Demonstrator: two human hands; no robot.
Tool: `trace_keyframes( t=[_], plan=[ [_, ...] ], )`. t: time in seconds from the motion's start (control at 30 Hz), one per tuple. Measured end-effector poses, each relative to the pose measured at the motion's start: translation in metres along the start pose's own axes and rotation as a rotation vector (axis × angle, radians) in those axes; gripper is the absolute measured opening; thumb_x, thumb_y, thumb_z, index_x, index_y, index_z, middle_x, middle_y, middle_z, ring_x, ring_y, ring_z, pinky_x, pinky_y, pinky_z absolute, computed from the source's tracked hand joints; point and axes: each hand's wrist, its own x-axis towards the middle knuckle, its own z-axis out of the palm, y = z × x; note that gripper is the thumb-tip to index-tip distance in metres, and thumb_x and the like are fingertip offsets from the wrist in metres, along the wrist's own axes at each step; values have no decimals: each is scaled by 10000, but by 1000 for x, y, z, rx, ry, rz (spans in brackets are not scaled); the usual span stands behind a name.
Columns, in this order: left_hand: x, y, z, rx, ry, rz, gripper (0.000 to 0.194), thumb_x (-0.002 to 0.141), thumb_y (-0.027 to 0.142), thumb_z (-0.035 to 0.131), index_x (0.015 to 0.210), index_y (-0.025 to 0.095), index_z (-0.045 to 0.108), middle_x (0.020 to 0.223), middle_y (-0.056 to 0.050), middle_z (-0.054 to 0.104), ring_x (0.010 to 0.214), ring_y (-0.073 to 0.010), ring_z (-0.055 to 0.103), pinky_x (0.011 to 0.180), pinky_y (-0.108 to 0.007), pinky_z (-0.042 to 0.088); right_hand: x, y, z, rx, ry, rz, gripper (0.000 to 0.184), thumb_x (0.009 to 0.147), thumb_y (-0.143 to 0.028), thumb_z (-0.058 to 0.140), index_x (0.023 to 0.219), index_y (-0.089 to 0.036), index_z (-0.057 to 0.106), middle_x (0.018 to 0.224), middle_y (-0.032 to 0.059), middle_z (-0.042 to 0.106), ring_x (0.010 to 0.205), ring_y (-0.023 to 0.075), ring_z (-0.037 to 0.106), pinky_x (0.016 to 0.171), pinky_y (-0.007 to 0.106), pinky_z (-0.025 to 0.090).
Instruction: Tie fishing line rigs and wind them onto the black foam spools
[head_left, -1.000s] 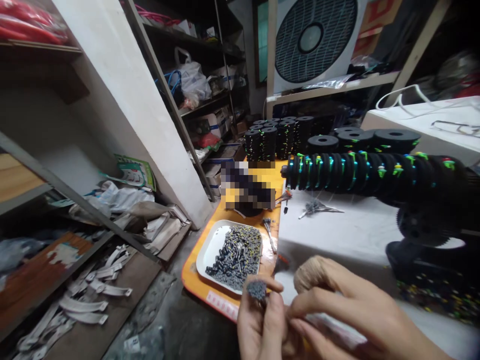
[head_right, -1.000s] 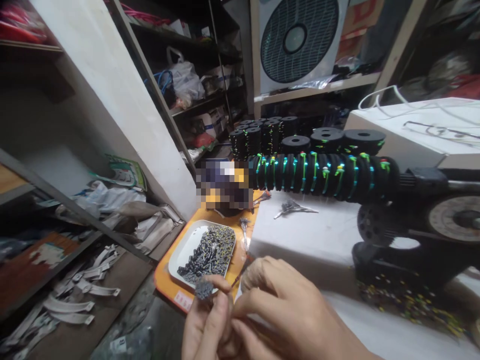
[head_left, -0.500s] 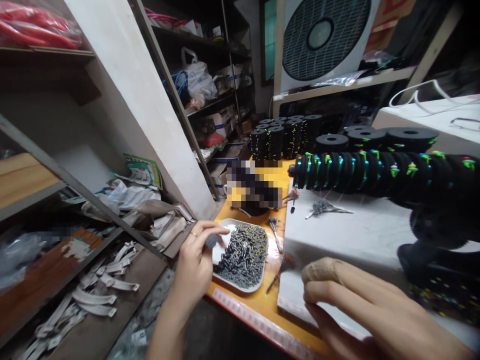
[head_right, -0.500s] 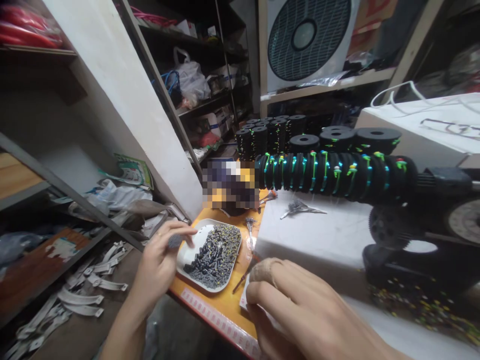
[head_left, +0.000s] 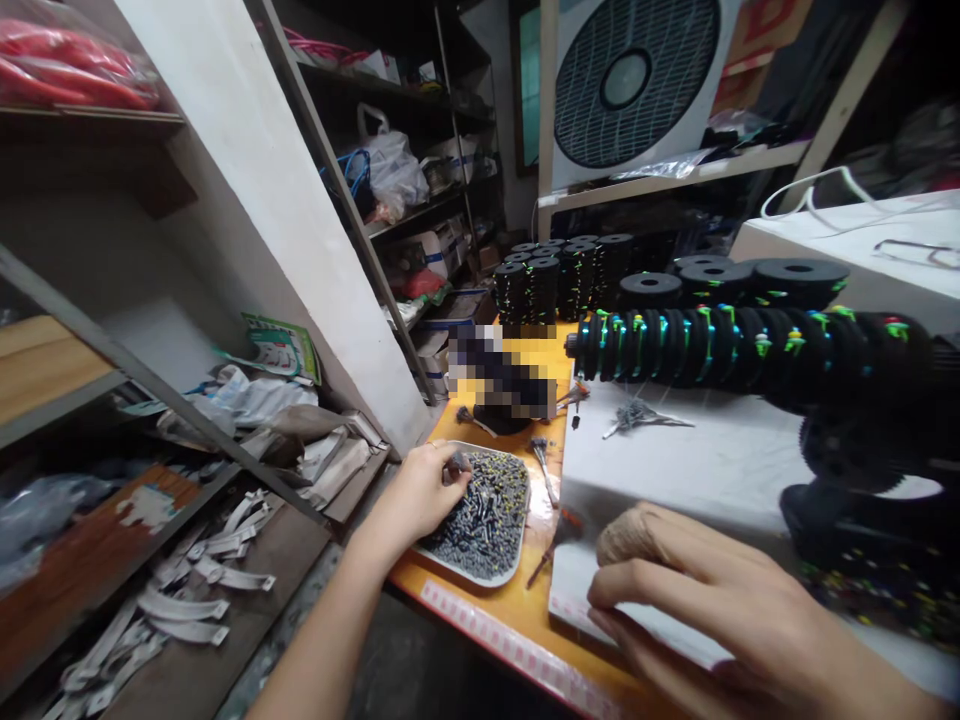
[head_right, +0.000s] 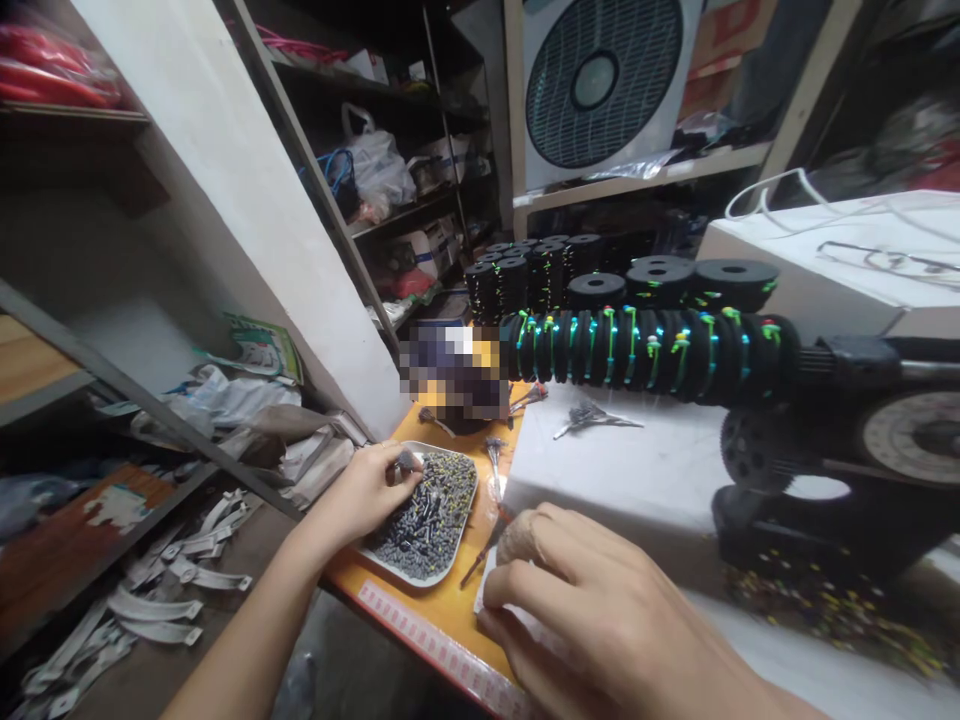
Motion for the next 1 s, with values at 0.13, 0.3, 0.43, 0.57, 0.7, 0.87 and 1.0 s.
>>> trace_keyframes(
  t=[0.13, 0.3, 0.43, 0.57, 0.7, 0.87, 1.0],
  plan=[
    [-9, 17, -2, -37, 109, -45, 98, 808, 102, 524, 763, 172, 575, 793, -10, 575, 721, -153, 543, 704, -278, 418, 3, -3, -5, -9, 33, 20, 180, 871, -75, 497, 878, -196, 631, 763, 39, 570, 678, 139, 553, 563, 232, 430],
    [-43, 57, 20, -526, 185, -117, 130, 817, 122, 513, 722, 194, 461, 908, -23, 615, 672, -107, 535, 592, -211, 417, 6, -10, -10, 35, 118, 77, 185, 842, -58, 529, 832, -201, 646, 749, 28, 570, 690, 127, 570, 573, 210, 442],
    [-63, 82, 52, -1027, 283, -142, 230, 804, 202, 648, 679, 192, 456, 675, 19, 586, 573, -80, 490, 541, -175, 386, 10, -15, -12, 84, 177, 102, 164, 787, -42, 546, 740, -186, 610, 726, 20, 573, 666, 116, 560, 557, 197, 440],
    [-70, 99, 69, -1390, 224, -315, 279, 739, 374, 763, 716, 174, 571, 665, 25, 606, 370, 16, 245, 365, -131, 184, 11, -20, -14, 155, 158, 161, 189, 755, 0, 519, 708, -180, 553, 715, 3, 574, 617, 87, 541, 532, 160, 443],
    [-75, 106, 71, -1521, 215, -447, 260, 684, 363, 814, 723, 166, 649, 678, 18, 634, 335, 56, 180, 347, -115, 157, 12, -23, -16, 138, 163, 178, 214, 708, 24, 511, 703, -186, 548, 682, -17, 556, 613, 80, 537, 555, 144, 454],
    [-80, 107, 70, -1532, 245, -475, 242, 671, 350, 827, 753, 172, 685, 656, -4, 659, 337, 45, 206, 344, -110, 175, 13, -24, -16, 137, 187, 154, 191, 682, -4, 521, 654, -190, 549, 676, -9, 553, 644, 98, 542, 562, 161, 462],
    [-79, 112, 69, -1499, 299, -543, 276, 598, 367, 869, 707, 180, 698, 633, 4, 669, 332, 57, 259, 355, -79, 203, 13, -24, -16, 169, 180, 155, 203, 654, 7, 520, 672, -189, 568, 698, -15, 560, 661, 92, 538, 586, 156, 461]
  ],
)
